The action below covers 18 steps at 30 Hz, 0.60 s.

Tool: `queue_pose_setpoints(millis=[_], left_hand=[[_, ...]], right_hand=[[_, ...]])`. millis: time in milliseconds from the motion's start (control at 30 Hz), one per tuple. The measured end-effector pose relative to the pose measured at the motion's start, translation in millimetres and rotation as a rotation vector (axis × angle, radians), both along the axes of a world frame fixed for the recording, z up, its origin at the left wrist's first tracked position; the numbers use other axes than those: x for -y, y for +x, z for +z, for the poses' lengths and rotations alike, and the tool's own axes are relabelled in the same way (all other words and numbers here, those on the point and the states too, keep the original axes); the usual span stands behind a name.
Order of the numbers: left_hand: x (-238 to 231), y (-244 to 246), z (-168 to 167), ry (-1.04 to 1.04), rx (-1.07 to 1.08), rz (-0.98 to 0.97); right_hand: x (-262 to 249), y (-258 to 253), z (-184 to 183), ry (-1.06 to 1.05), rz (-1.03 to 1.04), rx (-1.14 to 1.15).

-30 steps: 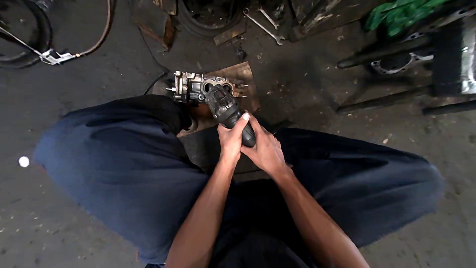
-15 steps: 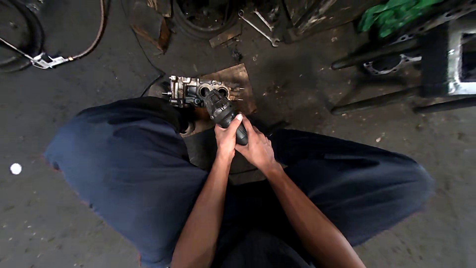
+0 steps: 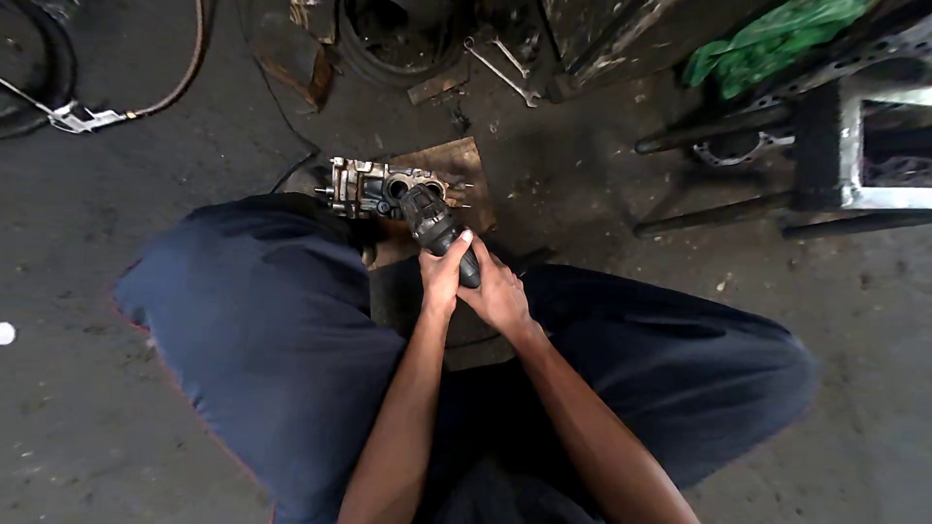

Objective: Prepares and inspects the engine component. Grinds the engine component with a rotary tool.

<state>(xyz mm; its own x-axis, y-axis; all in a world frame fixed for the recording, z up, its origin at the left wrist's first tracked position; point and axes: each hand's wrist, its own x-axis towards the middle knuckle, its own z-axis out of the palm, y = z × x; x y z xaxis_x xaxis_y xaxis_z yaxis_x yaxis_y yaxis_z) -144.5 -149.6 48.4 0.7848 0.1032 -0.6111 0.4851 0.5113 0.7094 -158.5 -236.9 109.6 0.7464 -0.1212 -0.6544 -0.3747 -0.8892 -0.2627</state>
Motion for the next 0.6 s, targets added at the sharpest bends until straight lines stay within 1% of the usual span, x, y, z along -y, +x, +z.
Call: queue_pose_setpoints(millis=[467,600], left_hand=[[1.1,5.1,-4.5,0.019,-0.010,-0.012],[0.0,7.4,-1.2,0.050,-0.031,-0.050]], right_hand=[[2.7,6.7,-5.4,0.018,0.004,-0.009],[4.9,6.3,-8.1,0.050,-0.018,0.021]])
